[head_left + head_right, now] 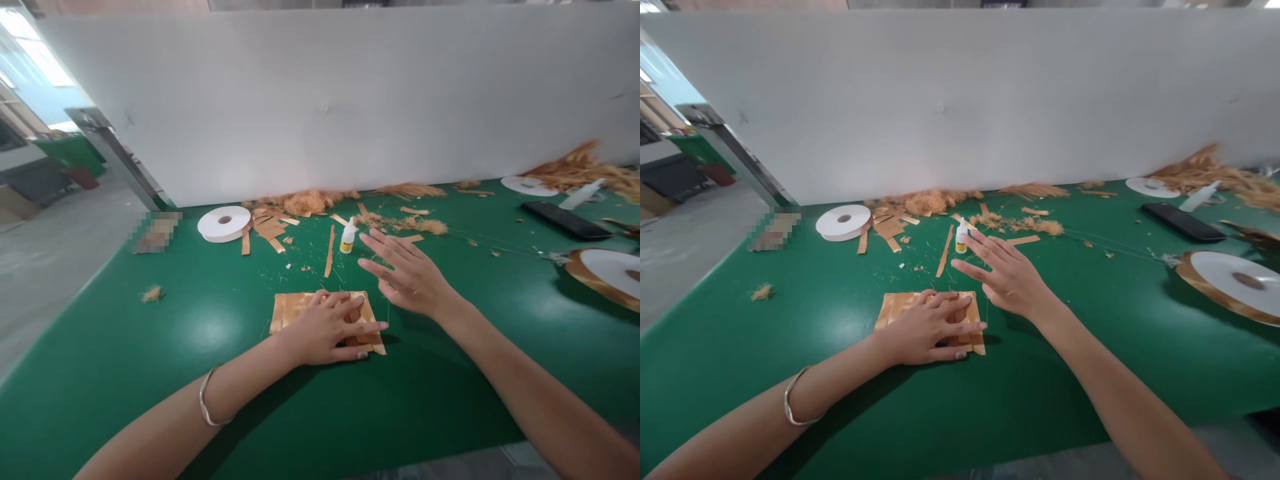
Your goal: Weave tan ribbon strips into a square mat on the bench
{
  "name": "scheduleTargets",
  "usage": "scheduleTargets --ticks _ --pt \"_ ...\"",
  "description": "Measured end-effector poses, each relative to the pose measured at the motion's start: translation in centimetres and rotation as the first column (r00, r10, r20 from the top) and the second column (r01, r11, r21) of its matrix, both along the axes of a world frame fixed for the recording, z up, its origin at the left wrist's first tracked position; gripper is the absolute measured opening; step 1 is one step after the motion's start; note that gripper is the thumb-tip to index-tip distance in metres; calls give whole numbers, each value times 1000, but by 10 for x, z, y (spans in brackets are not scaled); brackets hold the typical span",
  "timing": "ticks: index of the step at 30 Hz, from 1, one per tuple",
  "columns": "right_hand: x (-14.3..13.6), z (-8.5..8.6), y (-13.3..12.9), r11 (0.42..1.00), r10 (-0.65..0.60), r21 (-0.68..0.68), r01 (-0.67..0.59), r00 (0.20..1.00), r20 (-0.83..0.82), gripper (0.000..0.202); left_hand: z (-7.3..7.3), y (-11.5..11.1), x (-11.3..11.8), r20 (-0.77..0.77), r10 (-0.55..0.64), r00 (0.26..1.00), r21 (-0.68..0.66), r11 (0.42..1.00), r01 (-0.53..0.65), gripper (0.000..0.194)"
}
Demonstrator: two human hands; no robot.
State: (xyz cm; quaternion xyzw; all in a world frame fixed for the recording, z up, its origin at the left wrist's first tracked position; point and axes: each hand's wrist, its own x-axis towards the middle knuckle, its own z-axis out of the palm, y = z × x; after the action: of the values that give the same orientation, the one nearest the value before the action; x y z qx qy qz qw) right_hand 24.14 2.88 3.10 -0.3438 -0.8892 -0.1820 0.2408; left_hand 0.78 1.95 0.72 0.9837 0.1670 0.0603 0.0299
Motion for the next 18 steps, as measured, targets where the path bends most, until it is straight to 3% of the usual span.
scheduleTargets --ticks 2,4,6,7,10,14,16,18 --pt "-2 1 -3 999 -21 -36 18 998 -67 86 0 0 0 -1 1 1000 -1 1000 -1 52" --pt "-5 2 -6 988 -41 -153 16 986 -161 79 0 0 0 -4 1 1000 -2 1000 -1 52" --pt "-7 3 -9 938 -75 -346 -25 959 -274 68 0 0 0 -5 -1 1000 -6 1000 1 52" --pt "-7 5 -10 886 -93 -459 -74 939 -332 62 1 0 -1 -4 -2 1000 -7 1000 2 52" --pt "-8 9 -12 626 -125 -703 -339 846 -519 47 2 0 -1 0 0 1000 -12 1000 0 53" --pt "-9 13 -13 265 -146 -729 -632 721 -678 65 3 0 0 -12 1 1000 -26 1000 -1 53" --pt "-8 14 -14 124 -179 -712 -691 691 -701 77 3 0 0 -9 2 1000 -23 1000 -2 52" --pt "-6 14 -15 37 -238 -699 -714 674 -700 85 2 0 1 -3 -1 1000 -15 1000 1 52"
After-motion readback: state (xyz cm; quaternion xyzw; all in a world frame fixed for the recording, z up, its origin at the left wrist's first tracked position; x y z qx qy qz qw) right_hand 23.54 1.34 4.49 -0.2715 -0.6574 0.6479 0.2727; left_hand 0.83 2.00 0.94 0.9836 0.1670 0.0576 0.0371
